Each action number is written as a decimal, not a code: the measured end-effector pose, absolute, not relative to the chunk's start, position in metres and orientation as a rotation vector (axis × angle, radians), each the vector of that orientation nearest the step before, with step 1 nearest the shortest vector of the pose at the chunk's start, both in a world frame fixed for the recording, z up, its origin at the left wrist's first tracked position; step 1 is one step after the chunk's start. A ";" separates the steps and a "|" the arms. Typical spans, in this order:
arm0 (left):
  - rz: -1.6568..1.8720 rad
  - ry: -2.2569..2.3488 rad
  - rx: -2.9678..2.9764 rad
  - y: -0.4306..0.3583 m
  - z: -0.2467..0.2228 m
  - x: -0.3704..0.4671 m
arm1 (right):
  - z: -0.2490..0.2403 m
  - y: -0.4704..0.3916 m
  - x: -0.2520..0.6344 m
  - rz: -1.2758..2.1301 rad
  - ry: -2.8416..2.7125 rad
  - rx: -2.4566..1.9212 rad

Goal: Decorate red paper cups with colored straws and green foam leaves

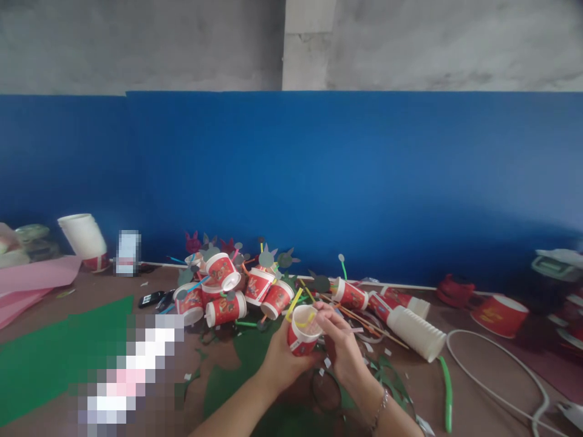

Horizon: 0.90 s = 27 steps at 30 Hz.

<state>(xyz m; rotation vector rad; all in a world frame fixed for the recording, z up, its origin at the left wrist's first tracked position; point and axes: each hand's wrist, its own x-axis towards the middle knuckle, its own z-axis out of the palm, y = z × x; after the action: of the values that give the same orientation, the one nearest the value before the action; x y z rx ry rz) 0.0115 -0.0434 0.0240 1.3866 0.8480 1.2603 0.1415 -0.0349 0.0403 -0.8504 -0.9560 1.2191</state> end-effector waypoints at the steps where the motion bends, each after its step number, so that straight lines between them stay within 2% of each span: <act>1: 1.249 0.839 1.382 -0.044 0.025 0.012 | 0.041 -0.036 0.141 1.245 -0.962 -0.835; 14: 1.258 0.761 1.380 -0.044 0.020 0.011 | 0.043 -0.037 0.137 1.311 -0.968 -0.816; 19: 1.295 0.873 1.412 -0.043 0.020 0.010 | 0.045 -0.039 0.134 1.350 -0.909 -0.802; 27: 1.499 1.013 1.341 -0.038 0.018 0.005 | 0.032 -0.036 0.134 1.189 -0.972 -0.851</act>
<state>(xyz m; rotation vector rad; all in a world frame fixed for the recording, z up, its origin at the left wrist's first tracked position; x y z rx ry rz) 0.0046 -0.0381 0.0180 1.3410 1.0134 1.4987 0.1338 -0.0362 0.0323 -0.8510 -0.9715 1.1893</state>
